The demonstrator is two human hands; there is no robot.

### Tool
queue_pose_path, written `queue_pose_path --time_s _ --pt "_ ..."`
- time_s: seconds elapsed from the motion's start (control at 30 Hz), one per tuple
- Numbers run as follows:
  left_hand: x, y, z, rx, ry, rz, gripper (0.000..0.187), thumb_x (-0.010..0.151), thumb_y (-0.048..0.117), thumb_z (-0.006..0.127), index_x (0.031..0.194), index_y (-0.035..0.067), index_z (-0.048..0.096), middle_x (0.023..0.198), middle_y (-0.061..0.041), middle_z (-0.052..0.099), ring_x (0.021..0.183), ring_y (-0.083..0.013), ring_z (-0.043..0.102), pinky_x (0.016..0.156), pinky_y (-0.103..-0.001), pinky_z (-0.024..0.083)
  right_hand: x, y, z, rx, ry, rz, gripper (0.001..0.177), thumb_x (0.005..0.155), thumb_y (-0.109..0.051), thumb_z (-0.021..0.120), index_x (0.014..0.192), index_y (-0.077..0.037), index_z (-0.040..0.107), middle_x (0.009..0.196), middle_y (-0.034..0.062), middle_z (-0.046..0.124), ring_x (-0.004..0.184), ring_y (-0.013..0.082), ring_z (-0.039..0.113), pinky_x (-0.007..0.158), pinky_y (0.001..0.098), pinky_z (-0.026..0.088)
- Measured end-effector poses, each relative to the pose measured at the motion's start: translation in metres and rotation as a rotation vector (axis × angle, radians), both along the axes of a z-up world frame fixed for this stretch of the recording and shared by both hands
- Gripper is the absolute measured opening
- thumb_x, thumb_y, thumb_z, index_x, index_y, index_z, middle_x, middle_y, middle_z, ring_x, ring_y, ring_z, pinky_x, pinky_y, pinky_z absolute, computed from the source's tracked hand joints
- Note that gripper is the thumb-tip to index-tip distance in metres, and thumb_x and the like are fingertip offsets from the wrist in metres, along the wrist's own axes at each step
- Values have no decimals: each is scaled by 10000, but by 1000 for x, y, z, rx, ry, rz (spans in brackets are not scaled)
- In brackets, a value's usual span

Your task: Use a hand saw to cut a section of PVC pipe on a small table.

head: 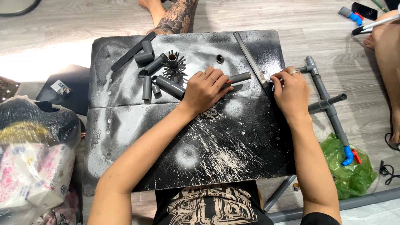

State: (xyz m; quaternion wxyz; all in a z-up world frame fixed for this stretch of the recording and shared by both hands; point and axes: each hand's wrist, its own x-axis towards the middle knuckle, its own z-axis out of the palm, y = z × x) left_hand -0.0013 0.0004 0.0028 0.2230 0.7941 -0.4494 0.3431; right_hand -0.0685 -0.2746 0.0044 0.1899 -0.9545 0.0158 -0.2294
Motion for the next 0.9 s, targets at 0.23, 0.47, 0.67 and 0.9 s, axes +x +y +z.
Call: queue_pose_path --time_s 0.23,0.47,0.67,0.9 --pt "1 0 -2 -3 6 -9 290 906 322 800 965 108 613 915 -18 560 866 -191 592 632 -338 454 2 -1 -2 33 16 35 82 1003 -114 705 1010 -80 780 1030 91 701 878 315 671 762 434 526" --pt "0 0 0 -1 2 -1 284 898 314 800 962 110 613 905 -19 553 869 -193 594 639 -337 463 -1 1 4 29 -12 5 38 965 -124 767 972 -102 798 989 52 709 809 247 683 727 390 528" --pt "1 0 -1 -10 -1 -5 285 902 316 801 963 111 613 906 -15 556 861 -188 591 631 -332 455 -1 -3 0 -13 -41 -13 42 934 -164 816 940 -123 808 943 41 701 777 228 679 694 388 519" --pt "2 0 -5 -10 -3 1 294 909 321 804 960 108 607 892 -10 546 839 -180 578 625 -327 434 -4 5 13 -23 -9 -71 122 893 -241 860 864 -136 805 848 47 686 728 232 674 666 401 507"
